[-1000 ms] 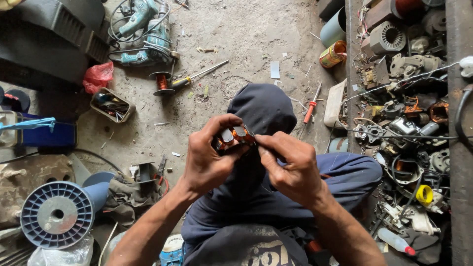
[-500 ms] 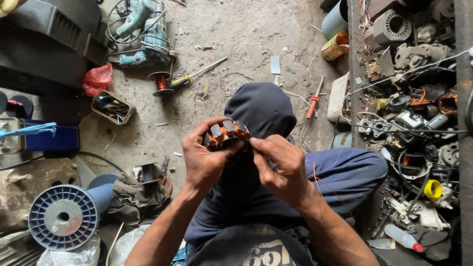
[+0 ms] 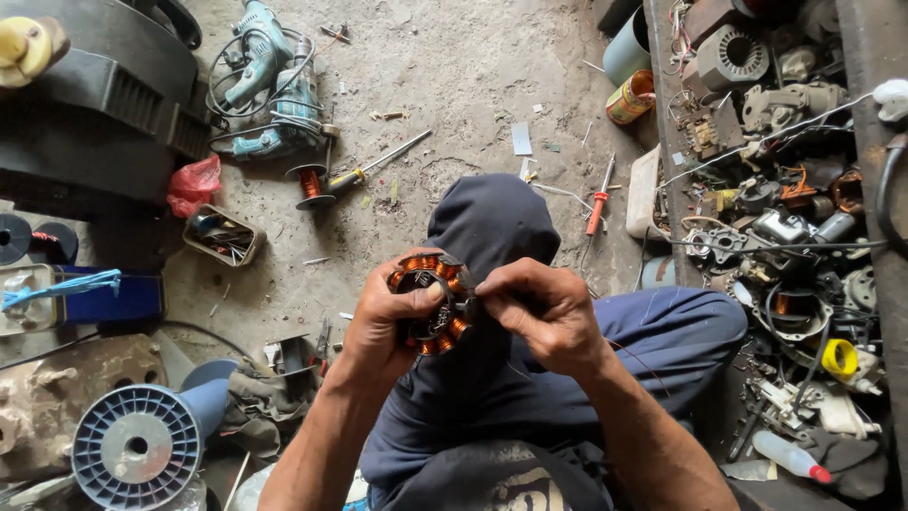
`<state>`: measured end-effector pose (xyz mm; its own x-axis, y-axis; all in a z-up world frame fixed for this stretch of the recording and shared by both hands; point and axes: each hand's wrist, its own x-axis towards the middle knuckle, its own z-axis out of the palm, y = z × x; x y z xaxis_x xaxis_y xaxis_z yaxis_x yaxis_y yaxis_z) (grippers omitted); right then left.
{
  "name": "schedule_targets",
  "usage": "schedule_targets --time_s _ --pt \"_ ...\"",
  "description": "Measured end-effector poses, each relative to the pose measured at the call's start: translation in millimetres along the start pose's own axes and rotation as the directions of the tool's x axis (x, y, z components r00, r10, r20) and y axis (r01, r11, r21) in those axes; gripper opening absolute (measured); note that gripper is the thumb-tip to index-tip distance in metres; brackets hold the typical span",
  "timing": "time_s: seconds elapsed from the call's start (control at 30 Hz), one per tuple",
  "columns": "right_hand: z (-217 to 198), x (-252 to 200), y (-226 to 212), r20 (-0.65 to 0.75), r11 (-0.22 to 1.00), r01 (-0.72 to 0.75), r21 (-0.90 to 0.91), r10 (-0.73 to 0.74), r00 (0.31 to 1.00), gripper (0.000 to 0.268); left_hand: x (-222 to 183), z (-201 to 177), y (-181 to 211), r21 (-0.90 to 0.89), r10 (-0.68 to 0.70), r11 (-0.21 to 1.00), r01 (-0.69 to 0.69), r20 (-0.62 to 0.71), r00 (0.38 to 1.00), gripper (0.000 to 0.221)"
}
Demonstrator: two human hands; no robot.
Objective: Manually winding copper wire around the poles of a motor stator in a workshop environment.
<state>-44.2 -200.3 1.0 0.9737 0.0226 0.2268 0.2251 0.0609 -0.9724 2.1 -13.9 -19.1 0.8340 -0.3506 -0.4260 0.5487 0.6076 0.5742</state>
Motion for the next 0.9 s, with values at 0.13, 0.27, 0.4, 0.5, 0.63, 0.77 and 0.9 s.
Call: schedule_targets --time_s 0.13,0.27,0.4,0.5,0.63,0.77,0.9 --pt "-1.7 -0.6 -1.4 -0.023 0.999 -0.043 -0.016 0.043 0.999 0.005 -0.3 -8.6 -6.6 -0.083 -0.066 0.994 0.071 0.057 0.996 0.044" --pt "0.5 3.3 -5.3 -0.022 0.998 -0.057 -0.026 0.057 0.998 0.003 -1.6 -9.2 -4.5 -0.104 -0.106 0.988 0.115 0.092 0.990 0.044" --pt "1.3 3.9 -9.1 0.002 0.997 -0.059 -0.047 0.059 0.998 0.001 -2.5 -4.5 1.9 -0.016 -0.080 0.996 0.083 0.131 0.988 0.048" --pt "1.4 4.7 -14.3 0.013 0.996 -0.045 -0.083 0.047 0.999 0.004 -7.6 -3.5 10.4 0.115 -0.050 0.993 0.034 0.140 0.989 0.051" --pt "-5.3 10.1 -13.7 0.064 0.977 0.044 -0.207 -0.031 0.997 0.006 -12.4 5.9 19.5 0.222 -0.013 0.975 -0.023 0.160 0.987 0.050" --pt "-7.2 10.4 -10.1 0.207 0.745 0.434 -0.506 -0.384 0.900 0.007 -15.8 2.2 28.9 0.638 -0.068 0.763 -0.102 0.238 0.969 0.040" --pt "-9.6 8.9 -5.5 0.358 0.408 0.573 -0.711 -0.492 0.794 0.004 -21.6 9.6 31.4 0.816 -0.028 0.559 -0.147 0.196 0.980 0.038"
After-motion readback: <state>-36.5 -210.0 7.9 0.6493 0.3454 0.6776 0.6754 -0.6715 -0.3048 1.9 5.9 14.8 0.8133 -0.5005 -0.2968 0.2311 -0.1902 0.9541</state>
